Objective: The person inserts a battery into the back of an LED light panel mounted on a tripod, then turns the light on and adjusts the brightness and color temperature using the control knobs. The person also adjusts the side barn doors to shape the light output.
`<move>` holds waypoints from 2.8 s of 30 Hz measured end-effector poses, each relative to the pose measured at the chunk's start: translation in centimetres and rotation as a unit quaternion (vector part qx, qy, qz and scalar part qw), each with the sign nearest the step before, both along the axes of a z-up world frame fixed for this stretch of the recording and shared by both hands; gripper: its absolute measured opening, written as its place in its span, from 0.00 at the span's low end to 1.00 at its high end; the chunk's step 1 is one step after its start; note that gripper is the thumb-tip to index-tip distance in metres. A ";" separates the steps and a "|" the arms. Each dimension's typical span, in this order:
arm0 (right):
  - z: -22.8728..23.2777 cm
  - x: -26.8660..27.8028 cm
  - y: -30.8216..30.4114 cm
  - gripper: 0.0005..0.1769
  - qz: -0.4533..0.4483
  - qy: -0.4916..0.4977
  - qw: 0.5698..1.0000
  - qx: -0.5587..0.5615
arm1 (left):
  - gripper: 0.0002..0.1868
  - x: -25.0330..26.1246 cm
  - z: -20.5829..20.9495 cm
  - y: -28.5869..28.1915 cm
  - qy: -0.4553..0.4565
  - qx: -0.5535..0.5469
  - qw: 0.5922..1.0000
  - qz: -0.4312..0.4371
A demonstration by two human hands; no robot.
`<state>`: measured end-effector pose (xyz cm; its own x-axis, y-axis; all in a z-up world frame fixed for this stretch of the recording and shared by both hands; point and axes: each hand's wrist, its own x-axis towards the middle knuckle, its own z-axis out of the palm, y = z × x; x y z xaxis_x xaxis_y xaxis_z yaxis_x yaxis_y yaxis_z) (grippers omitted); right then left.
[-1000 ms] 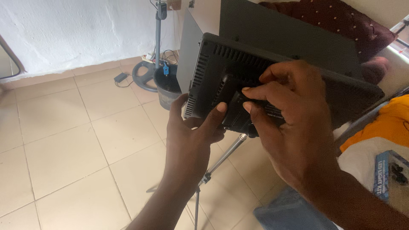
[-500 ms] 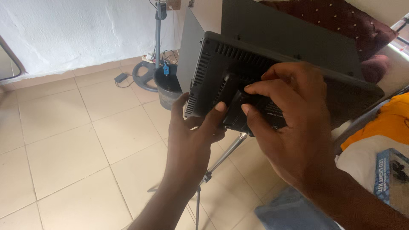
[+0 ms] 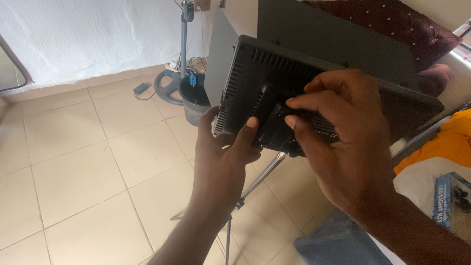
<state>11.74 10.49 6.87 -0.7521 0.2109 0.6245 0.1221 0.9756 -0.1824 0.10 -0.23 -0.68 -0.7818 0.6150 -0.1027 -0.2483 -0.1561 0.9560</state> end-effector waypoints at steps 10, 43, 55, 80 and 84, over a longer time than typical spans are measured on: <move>-0.2 0.2 0.0 0.11 0.015 0.022 0.998 0.054 | 0.49 0.2 -0.1 0.3 -0.036 0.037 0.999 -0.004; -3.9 0.8 -0.4 0.36 -0.057 0.034 0.992 0.111 | 0.24 1.8 2.1 0.9 -0.382 0.158 0.908 -0.064; -2.5 2.8 0.7 0.24 -0.021 0.069 0.996 0.057 | 0.26 2.8 5.4 1.3 -0.395 0.009 0.919 0.006; -6.4 12.7 7.3 0.14 -0.181 0.037 0.916 -0.357 | 0.23 10.1 2.5 4.5 -0.147 -0.110 0.982 -0.031; -8.5 12.5 7.7 0.23 -0.326 0.028 0.865 -0.379 | 0.28 10.5 2.0 4.9 -0.152 -0.177 0.972 -0.014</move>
<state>24.21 18.19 -1.63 -0.2915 0.9445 0.1517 0.5721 0.2992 -0.7637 10.58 4.65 1.35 -0.6661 0.5194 -0.5354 -0.5274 0.1796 0.8304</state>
